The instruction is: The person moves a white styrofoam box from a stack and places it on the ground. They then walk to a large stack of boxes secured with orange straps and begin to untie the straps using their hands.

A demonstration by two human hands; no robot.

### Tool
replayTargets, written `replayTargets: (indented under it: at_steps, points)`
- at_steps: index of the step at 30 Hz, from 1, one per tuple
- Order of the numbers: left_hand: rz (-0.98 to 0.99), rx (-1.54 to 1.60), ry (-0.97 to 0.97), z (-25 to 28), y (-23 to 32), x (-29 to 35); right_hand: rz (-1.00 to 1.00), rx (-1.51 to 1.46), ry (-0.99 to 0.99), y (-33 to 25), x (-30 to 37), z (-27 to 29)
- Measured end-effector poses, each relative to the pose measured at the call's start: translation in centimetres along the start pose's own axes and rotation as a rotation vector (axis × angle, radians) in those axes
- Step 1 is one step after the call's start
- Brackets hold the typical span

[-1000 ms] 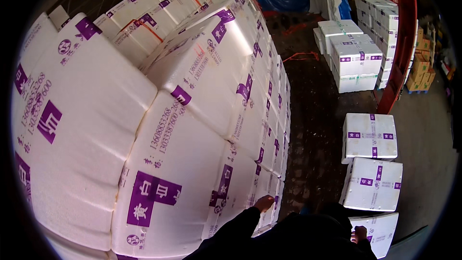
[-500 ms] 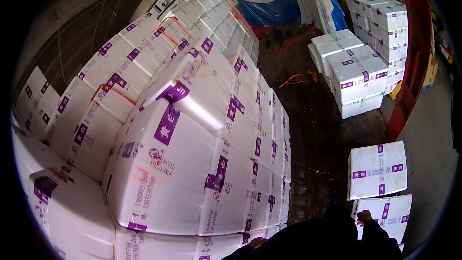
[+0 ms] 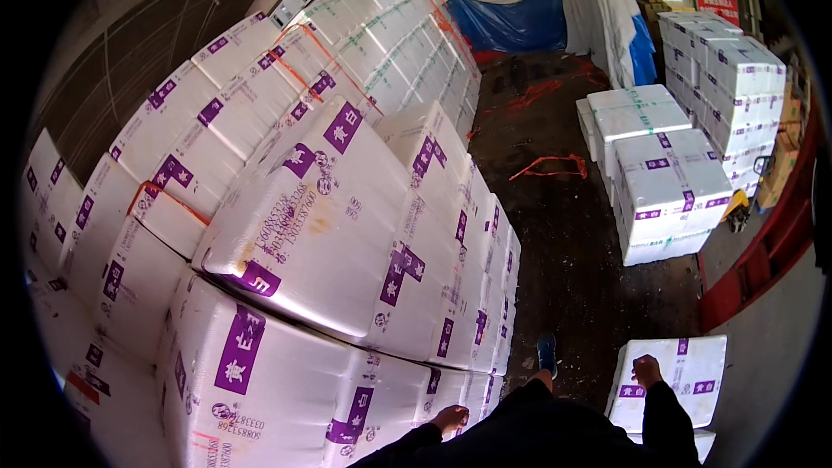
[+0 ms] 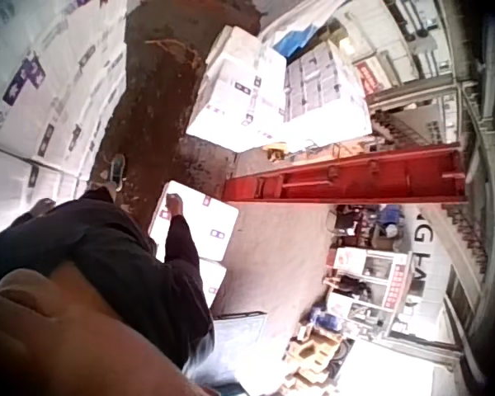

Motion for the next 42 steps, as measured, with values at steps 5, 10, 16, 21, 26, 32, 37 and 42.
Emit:
replayTargets:
  at_steps: [5, 10, 16, 21, 26, 32, 37, 42]
  points:
    - [-0.027, -0.113, -0.197, 4.0, -6.7, -13.2, -0.308, -0.065, 0.099, -4.3, 3.6, 0.3]
    - [-0.150, 0.032, 0.002, 15.2, -10.9, -30.2, 0.327, 1.397, -0.026, 5.5, -2.5, 4.6]
    - [0.088, 0.559, 0.289, 30.6, -11.9, -43.5, -0.543, 0.048, 0.028, -15.4, 1.3, 1.5]
    - [0.383, 1.141, 0.319, 40.0, -6.0, -48.0, -0.343, 0.059, 0.162, -25.9, -7.7, 2.2]
    - [0.401, 0.754, -0.023, 33.9, -13.3, -46.4, 0.156, 0.464, 0.057, -24.1, -23.0, 3.2]
    - [0.532, 0.710, -0.226, 35.1, -14.1, -42.5, 0.078, 0.716, -0.322, -33.1, -36.1, 7.7]
    - [0.748, 1.076, 0.179, 46.5, -7.1, -54.0, -0.117, 0.242, 0.116, -46.7, -43.1, 15.3]
    - [0.649, 0.827, 0.101, 51.9, -9.0, -60.3, -0.043, 0.160, 0.167, -56.0, -50.8, 17.4]
Point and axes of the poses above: each hand's wrist, its own x-axis away from the middle knuckle, its own z-axis out of the back of the hand, y = z × x, the point moved 2 cm from there along -x, towards the middle knuckle, and after that the axes turned 13 degrees about x, right-handed, at the moved point
